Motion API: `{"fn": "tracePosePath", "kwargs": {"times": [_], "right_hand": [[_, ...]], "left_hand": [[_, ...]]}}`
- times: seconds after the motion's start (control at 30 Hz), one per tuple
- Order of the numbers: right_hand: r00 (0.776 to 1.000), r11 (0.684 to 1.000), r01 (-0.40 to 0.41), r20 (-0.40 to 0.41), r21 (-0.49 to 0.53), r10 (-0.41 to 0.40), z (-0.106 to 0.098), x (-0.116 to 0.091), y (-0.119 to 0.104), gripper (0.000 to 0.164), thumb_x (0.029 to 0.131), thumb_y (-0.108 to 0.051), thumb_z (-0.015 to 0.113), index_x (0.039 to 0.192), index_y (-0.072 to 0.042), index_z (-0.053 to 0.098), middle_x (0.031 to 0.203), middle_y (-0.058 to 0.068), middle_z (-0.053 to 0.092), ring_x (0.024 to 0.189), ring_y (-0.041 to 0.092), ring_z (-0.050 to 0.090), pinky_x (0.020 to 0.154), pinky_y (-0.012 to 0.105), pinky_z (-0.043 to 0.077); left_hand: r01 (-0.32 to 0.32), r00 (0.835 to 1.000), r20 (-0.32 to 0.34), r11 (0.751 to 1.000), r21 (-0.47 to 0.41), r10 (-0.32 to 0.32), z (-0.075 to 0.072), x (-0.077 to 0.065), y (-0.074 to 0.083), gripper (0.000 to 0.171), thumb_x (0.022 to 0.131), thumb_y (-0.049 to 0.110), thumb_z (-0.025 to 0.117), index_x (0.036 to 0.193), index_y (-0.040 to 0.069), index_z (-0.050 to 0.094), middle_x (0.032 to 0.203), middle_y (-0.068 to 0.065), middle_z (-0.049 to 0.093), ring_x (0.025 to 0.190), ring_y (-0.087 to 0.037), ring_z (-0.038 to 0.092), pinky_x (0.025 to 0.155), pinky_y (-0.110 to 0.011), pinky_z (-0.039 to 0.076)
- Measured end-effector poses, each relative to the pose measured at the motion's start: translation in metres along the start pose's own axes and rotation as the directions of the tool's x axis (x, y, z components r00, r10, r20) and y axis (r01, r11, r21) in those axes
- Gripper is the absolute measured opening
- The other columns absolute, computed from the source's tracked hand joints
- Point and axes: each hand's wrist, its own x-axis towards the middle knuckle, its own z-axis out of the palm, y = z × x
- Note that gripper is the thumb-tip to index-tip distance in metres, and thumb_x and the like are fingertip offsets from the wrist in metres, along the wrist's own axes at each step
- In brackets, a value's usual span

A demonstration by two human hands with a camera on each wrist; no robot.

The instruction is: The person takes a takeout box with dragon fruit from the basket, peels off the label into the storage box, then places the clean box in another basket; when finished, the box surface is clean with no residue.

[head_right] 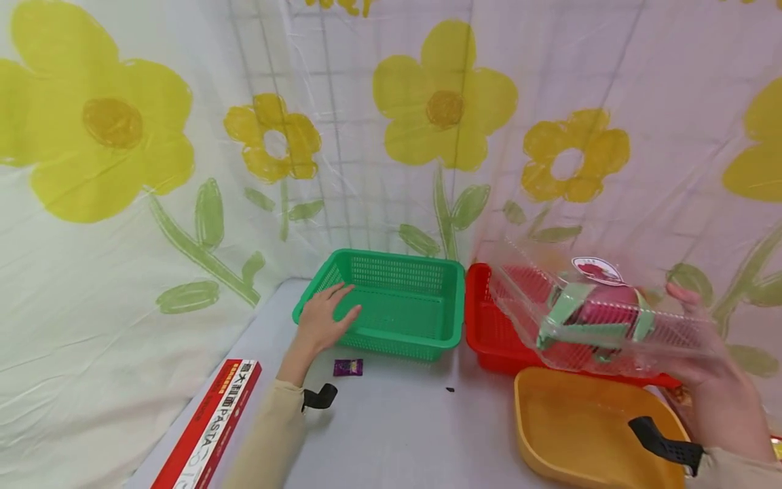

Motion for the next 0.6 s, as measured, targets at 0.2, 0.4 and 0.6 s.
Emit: {"fn": "tracePosePath", "kwargs": {"times": [0.2,0.4,0.6], "right_hand": [[0.993,0.998,-0.057,0.103,-0.015,0.059,0.014,0.002,0.014,0.068,0.103,-0.055,0.027,0.149,-0.007,0.038,0.150,0.022,0.039,0.138,0.040,0.036,0.113,0.059,0.015],[0.989,1.000,-0.007,0.146,-0.028,0.011,0.028,0.008,0.032,0.070,0.102,-0.054,0.023,0.150,-0.004,0.034,0.147,0.025,0.040,0.135,0.039,0.040,0.113,0.053,0.027],[0.996,0.996,0.067,0.052,0.055,-0.070,0.041,0.003,0.051,0.070,0.101,-0.053,0.025,0.147,-0.002,0.039,0.146,0.027,0.042,0.134,0.041,0.041,0.115,0.051,0.025]], "left_hand": [[0.027,0.999,-0.043,1.000,0.002,-0.027,-0.002,-0.003,-0.017,0.059,0.095,0.054,0.053,0.143,0.019,0.054,0.150,-0.010,0.045,0.135,-0.038,0.038,0.110,-0.059,0.026],[0.083,0.993,-0.081,0.997,-0.001,-0.083,-0.001,-0.009,-0.036,0.059,0.093,0.053,0.056,0.140,0.017,0.057,0.152,-0.014,0.041,0.138,-0.043,0.031,0.110,-0.063,0.021],[0.134,0.989,-0.059,0.991,-0.025,-0.135,0.002,-0.014,-0.048,0.059,0.093,0.052,0.057,0.140,0.016,0.056,0.155,-0.015,0.036,0.141,-0.045,0.026,0.111,-0.065,0.019]]}}
